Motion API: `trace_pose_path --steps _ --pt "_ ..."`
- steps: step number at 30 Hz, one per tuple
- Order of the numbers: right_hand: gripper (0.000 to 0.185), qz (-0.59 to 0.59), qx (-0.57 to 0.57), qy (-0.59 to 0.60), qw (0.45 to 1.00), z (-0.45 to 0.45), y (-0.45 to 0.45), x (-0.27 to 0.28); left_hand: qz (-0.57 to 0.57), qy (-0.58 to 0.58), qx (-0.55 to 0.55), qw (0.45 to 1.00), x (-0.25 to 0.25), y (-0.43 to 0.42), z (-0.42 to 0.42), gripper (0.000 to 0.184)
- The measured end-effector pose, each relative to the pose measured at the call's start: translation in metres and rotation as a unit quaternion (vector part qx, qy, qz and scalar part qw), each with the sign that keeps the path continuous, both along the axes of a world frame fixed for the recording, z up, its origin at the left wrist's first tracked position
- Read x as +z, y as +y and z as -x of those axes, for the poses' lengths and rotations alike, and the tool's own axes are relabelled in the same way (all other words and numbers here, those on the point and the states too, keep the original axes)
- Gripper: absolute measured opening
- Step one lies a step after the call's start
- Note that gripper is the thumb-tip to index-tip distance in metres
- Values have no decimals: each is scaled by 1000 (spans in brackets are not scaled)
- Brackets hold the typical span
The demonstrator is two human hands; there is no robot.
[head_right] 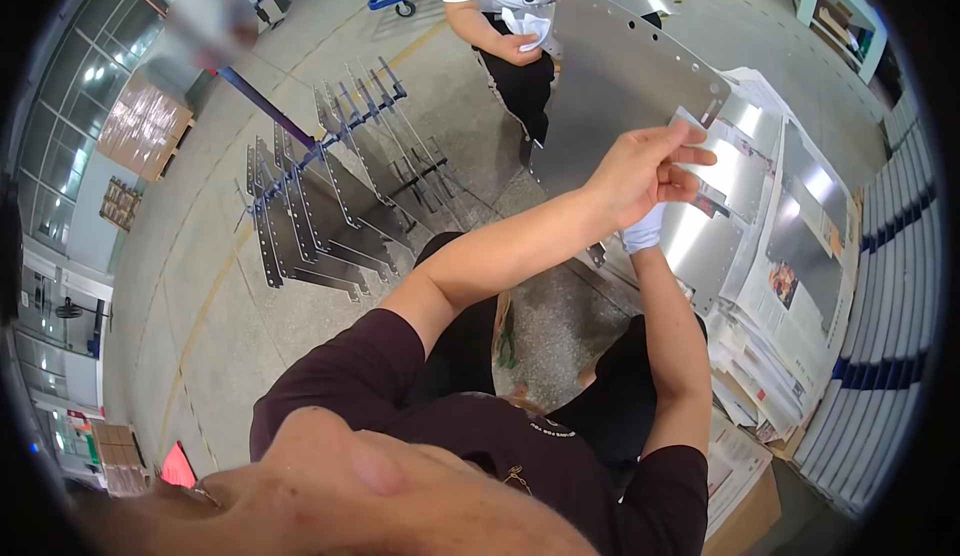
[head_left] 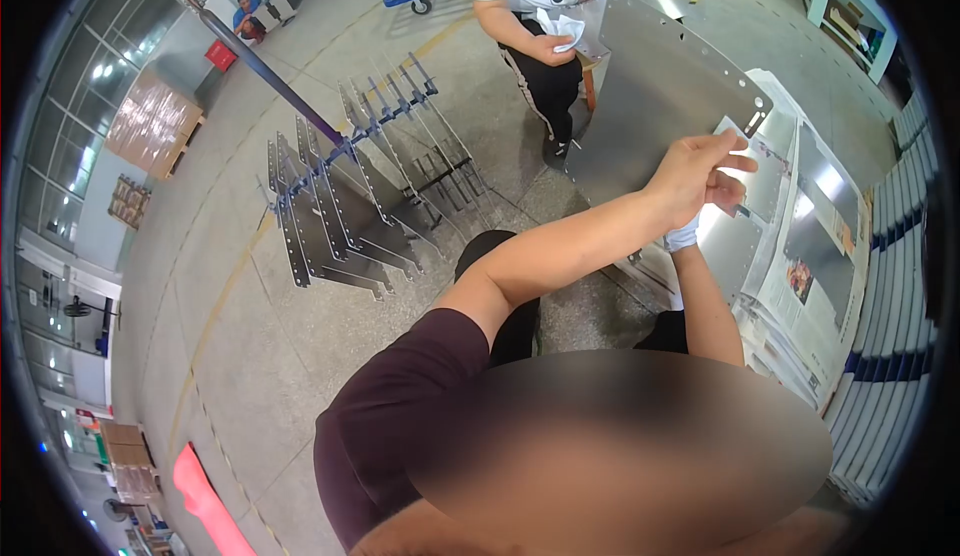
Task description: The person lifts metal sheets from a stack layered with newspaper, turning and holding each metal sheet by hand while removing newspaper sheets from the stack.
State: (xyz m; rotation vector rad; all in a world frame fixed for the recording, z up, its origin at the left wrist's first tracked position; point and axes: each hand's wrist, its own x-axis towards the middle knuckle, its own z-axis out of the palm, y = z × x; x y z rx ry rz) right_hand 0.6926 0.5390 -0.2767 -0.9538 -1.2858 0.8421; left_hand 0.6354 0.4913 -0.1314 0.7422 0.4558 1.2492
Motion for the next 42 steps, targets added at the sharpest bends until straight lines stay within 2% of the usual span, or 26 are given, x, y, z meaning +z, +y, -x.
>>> trace_pose_path --steps 6,12,18,21,22,24,25,26,27,28,29,31,37,40,42 --pt "22 2 5 4 1000 2 1 -5 12 -21 49 999 0 4 -1 26" --pt "24 5 3 6 1000 0 -3 -7 23 5 67 997 4 1 -3 24" --pt "27 5 2 -15 1000 -4 -22 -18 -1 -25 64 998 -1 7 -9 16" --pt "29 -8 15 -27 999 -2 -12 -19 -28 23 107 994 4 0 -12 14" --pt "29 -15 35 3 999 3 -6 -19 -29 41 110 993 4 -1 -11 15" --pt "30 -23 134 165 977 15 5 -29 -14 75 97 992 3 3 -9 18" --pt "31 -41 155 171 972 17 8 -29 -9 96 104 990 5 3 -11 19" --pt "31 -61 164 144 974 21 8 -30 -13 123 103 987 8 4 -11 19" --pt "30 -103 113 -16 988 19 10 -25 -17 154 111 982 9 6 -12 19" --pt "29 -150 46 -166 974 18 10 -19 -35 166 98 981 5 6 -14 17" --pt "27 -130 -5 -311 942 15 10 -15 -46 180 90 978 1 8 -17 16" --pt "21 -83 -8 -345 935 14 12 -8 -72 211 60 973 1 8 -17 15" --pt "19 -53 26 -260 964 -12 1 1 -143 320 -65 935 1 -8 -26 22" --pt "18 -49 22 -230 972 -14 -1 0 -145 337 -82 927 -7 -7 -27 23" --pt "18 -50 20 -212 976 -13 0 1 -100 278 -46 954 -6 -9 -32 20"
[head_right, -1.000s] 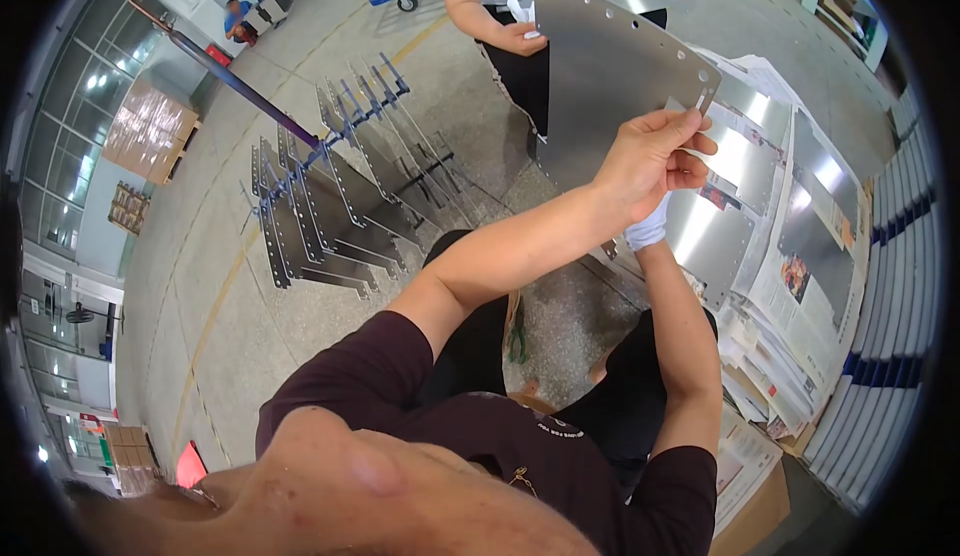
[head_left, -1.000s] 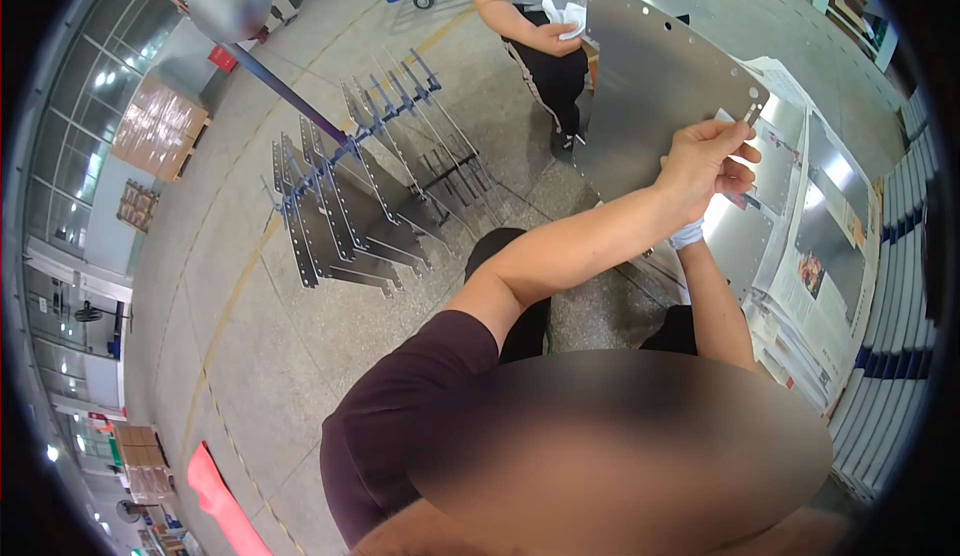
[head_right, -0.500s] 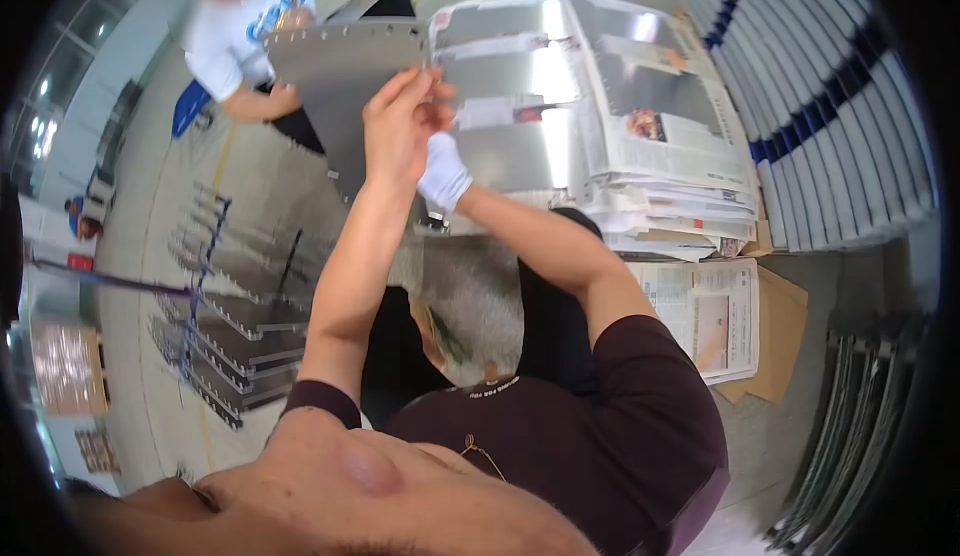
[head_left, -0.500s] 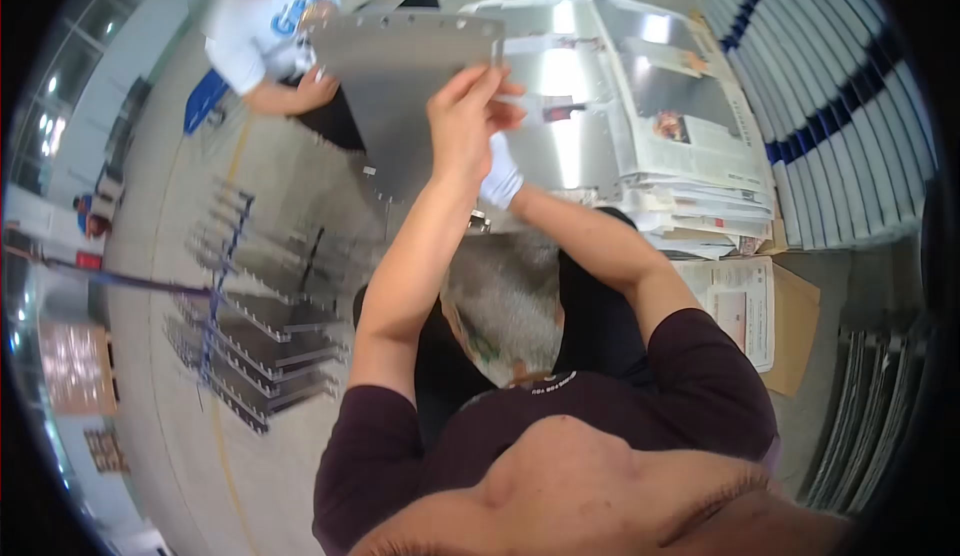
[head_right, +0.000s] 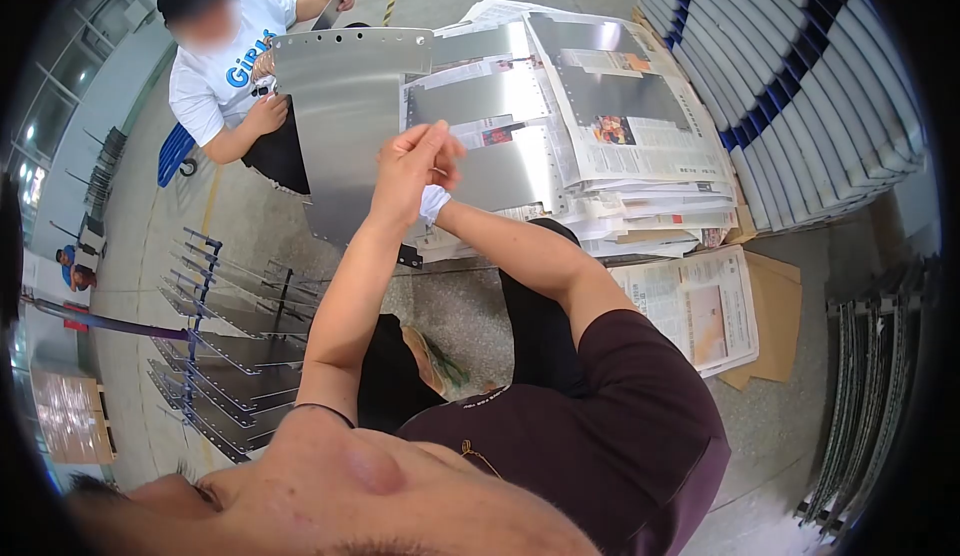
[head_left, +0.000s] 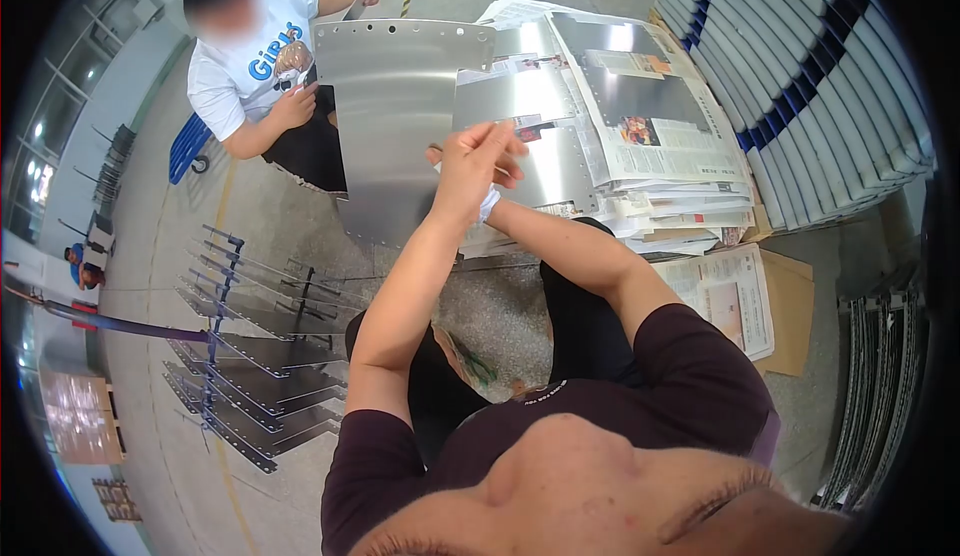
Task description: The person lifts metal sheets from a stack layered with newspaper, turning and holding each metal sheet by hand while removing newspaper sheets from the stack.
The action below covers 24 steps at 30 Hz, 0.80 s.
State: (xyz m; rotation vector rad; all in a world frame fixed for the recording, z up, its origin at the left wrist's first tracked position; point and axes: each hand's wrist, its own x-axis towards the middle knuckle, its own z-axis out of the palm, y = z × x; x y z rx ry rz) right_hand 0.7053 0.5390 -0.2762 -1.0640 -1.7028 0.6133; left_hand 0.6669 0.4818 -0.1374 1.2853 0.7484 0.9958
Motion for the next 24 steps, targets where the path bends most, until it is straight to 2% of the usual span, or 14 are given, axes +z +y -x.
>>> trace_pose_path --steps 2,7,13,19,22,24 --pt "19 -3 -2 28 1000 4 2 1 28 -59 22 998 -1 1 0 21" --pt "20 -5 -16 87 996 10 4 2 89 -180 30 979 -9 13 2 37" --pt "23 0 -32 125 992 12 2 1 112 -290 32 950 1 14 -1 35" --pt "27 15 -57 154 986 9 -5 1 75 -243 40 966 3 15 -3 34" --pt "29 20 -71 173 982 6 -4 4 62 -134 -7 989 12 9 -2 33" --pt "31 24 -88 185 978 4 0 6 52 -182 -8 982 24 -8 0 34"
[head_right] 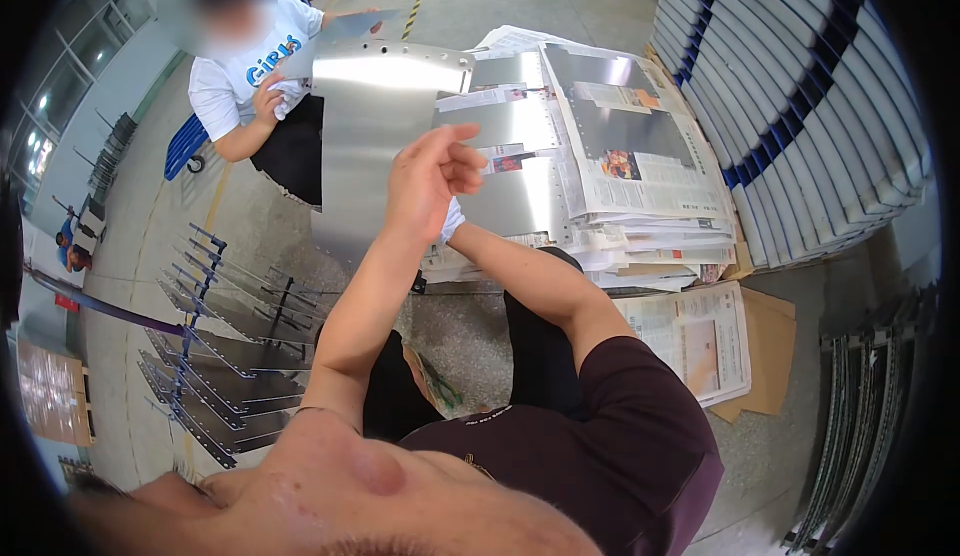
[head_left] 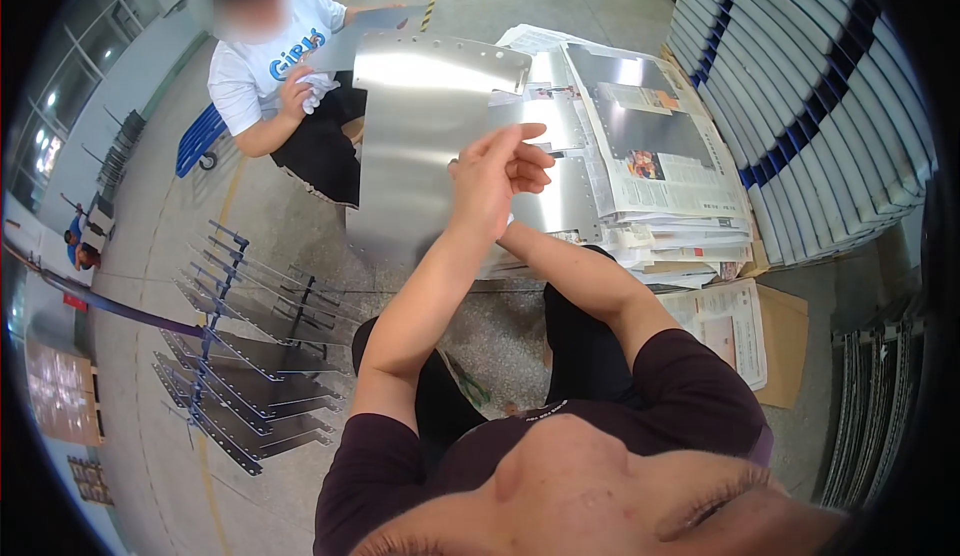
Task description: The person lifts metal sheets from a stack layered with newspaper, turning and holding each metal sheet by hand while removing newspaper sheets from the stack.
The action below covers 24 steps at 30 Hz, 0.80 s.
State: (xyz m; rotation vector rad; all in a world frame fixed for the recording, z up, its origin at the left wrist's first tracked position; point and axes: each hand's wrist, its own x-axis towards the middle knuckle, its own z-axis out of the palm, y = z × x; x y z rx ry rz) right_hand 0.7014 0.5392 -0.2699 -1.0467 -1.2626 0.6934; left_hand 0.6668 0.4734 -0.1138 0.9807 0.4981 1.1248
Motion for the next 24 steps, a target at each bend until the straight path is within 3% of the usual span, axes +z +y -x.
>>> trace_pose_path --steps 2,4,6,9,10,12,19,20,24 --pt "32 9 -21 16 1000 -3 3 0 6 -90 24 996 21 -33 0 40" --pt "34 19 -48 35 998 -9 8 7 -70 -200 21 977 50 -82 11 49" --pt "35 31 -79 56 995 -19 11 19 -150 -312 -54 937 67 -119 28 61" --pt "40 31 -91 102 990 -26 20 19 -191 -379 -13 905 76 -145 37 73" --pt "35 37 -108 76 991 -29 22 17 -189 -379 3 906 76 -147 37 74" --pt "33 24 -67 154 986 -28 6 46 -187 -386 32 903 75 -147 35 77" --pt "26 43 -82 127 988 -43 32 20 -206 -407 30 889 70 -148 39 77" --pt "26 16 -66 192 979 -42 39 16 -209 -404 33 890 70 -147 39 77" --pt "33 89 -54 235 966 -53 46 14 -235 -397 27 887 65 -142 40 76"
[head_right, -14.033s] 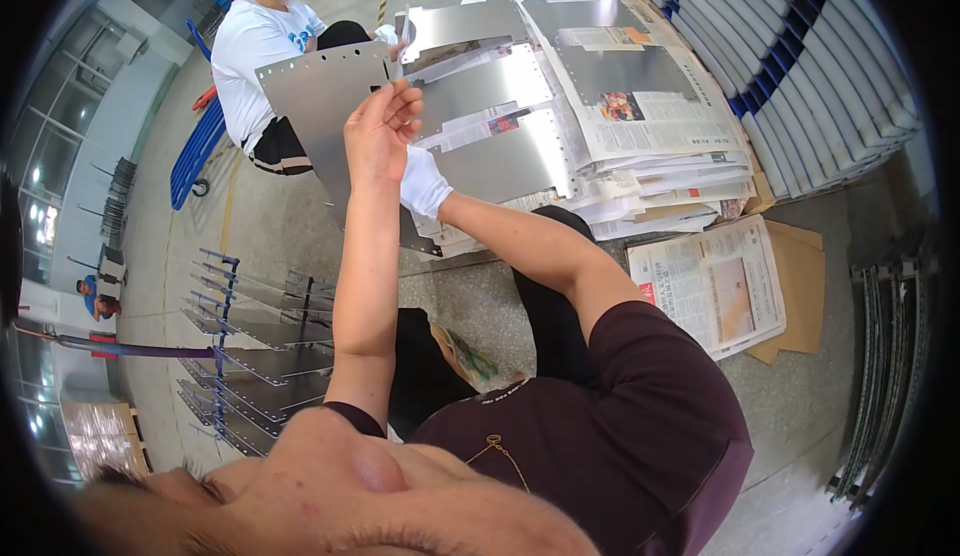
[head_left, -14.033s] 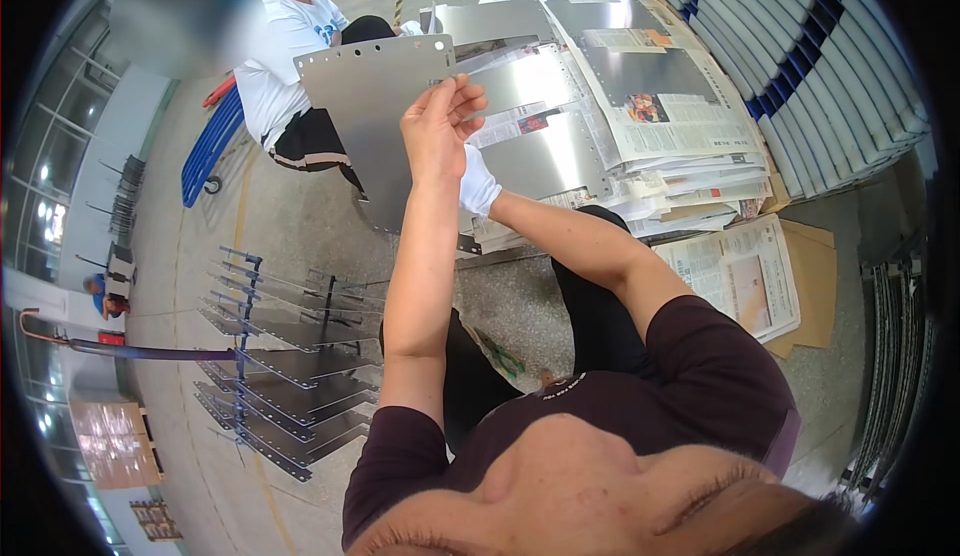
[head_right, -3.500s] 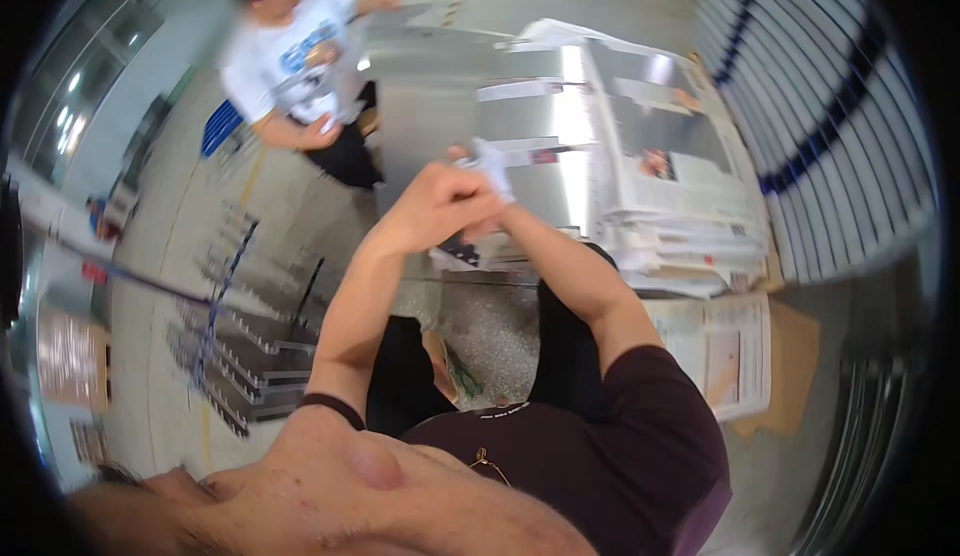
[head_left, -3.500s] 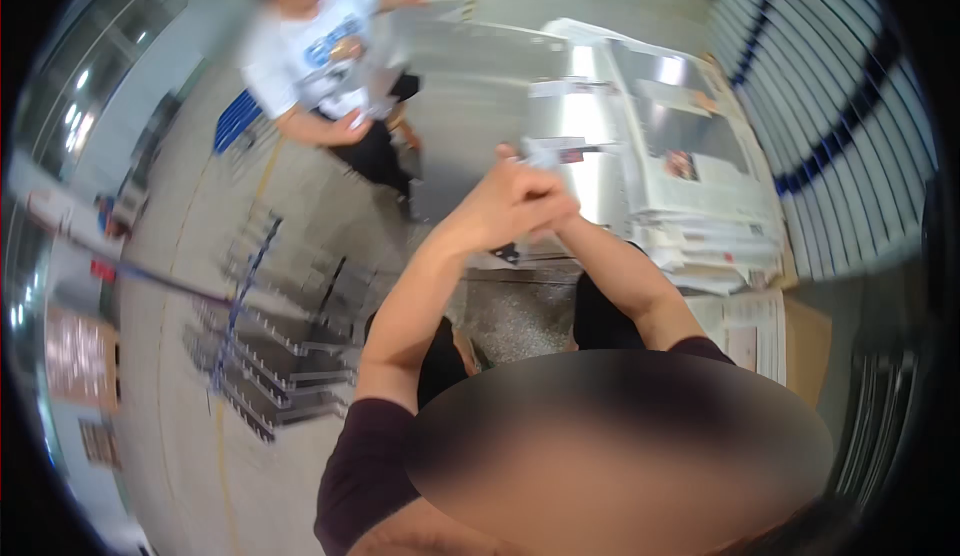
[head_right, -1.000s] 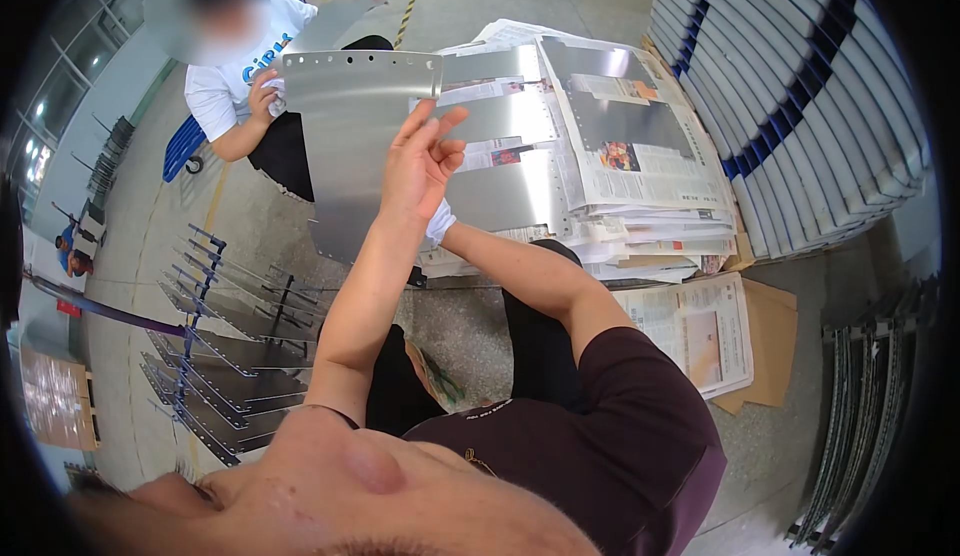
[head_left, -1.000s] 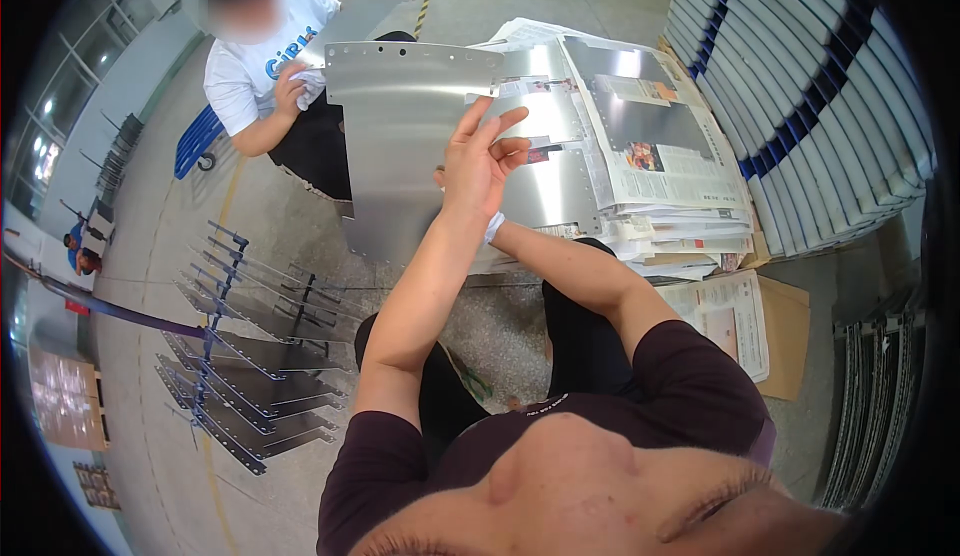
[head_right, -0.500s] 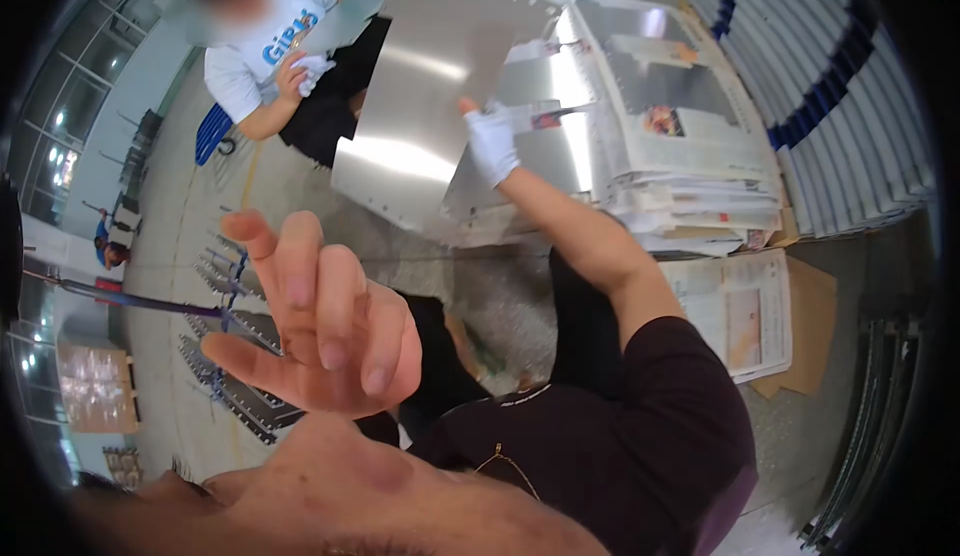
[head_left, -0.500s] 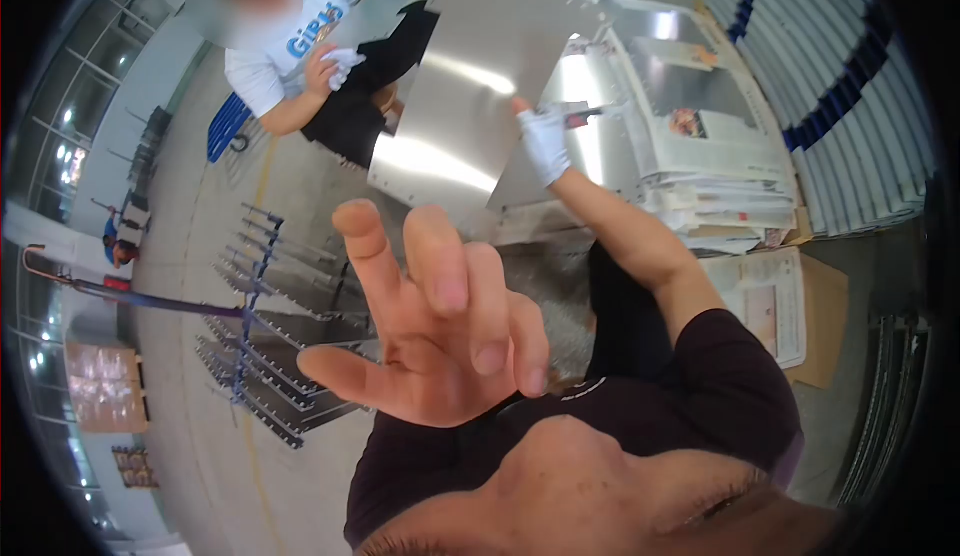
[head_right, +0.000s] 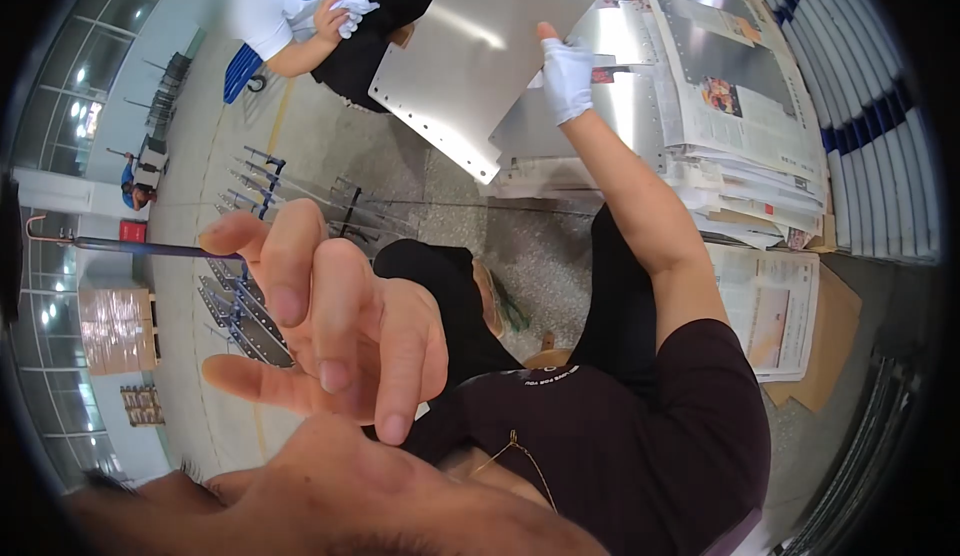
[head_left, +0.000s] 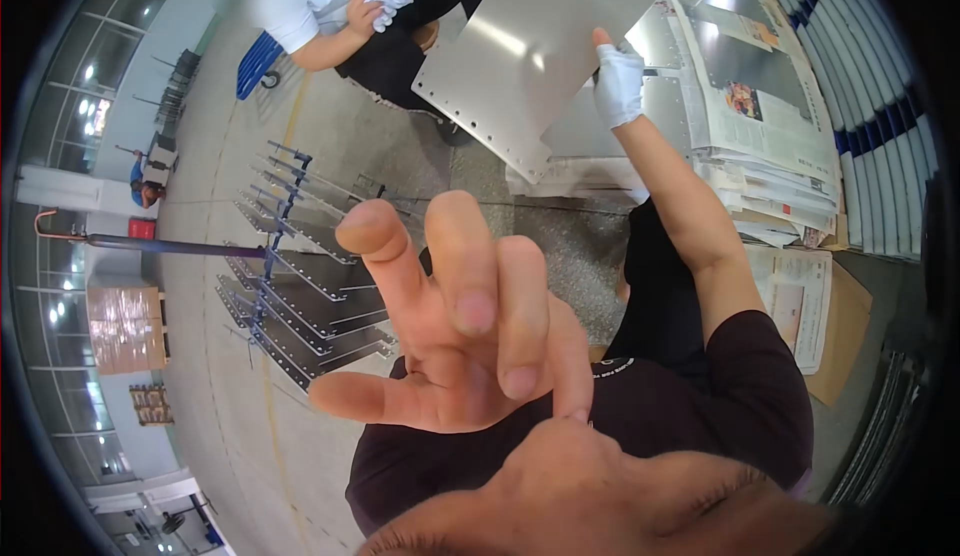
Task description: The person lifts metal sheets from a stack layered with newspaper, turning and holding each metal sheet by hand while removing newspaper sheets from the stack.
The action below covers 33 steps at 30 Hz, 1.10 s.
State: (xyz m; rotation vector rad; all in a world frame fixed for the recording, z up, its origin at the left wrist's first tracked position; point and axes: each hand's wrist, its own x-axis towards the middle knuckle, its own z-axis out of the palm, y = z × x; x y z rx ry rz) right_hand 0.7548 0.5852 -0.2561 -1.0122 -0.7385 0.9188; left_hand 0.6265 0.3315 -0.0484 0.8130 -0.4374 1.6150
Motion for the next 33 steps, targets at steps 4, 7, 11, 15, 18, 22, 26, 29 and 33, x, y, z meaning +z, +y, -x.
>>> trace_pose_path --steps 4,7,11,15,18,22,26,29,33 --pt "35 -12 3 11 1000 -6 -7 12 -10 11 2 1000 -2 2 2 75" --pt "35 -32 -17 -10 999 -8 -3 9 -18 17 -3 1000 -2 3 3 74" --pt "24 -48 4 43 998 -3 -10 18 -26 21 -1 999 -3 3 6 75" --pt "20 -75 10 54 996 -6 -9 15 -39 26 -6 999 -5 2 8 75" --pt "20 -60 11 46 997 -5 -6 13 -48 31 -15 998 -6 3 9 75" --pt "21 -59 11 62 996 -5 -9 18 -55 38 -18 998 -7 4 10 74" --pt "27 -55 5 41 998 -10 7 -6 -51 39 -5 998 -6 4 10 74" --pt "25 -31 2 27 999 -10 2 2 -42 40 0 998 -5 3 9 75" --pt "23 -61 13 62 996 -4 -8 15 -45 41 0 998 -5 4 9 75"
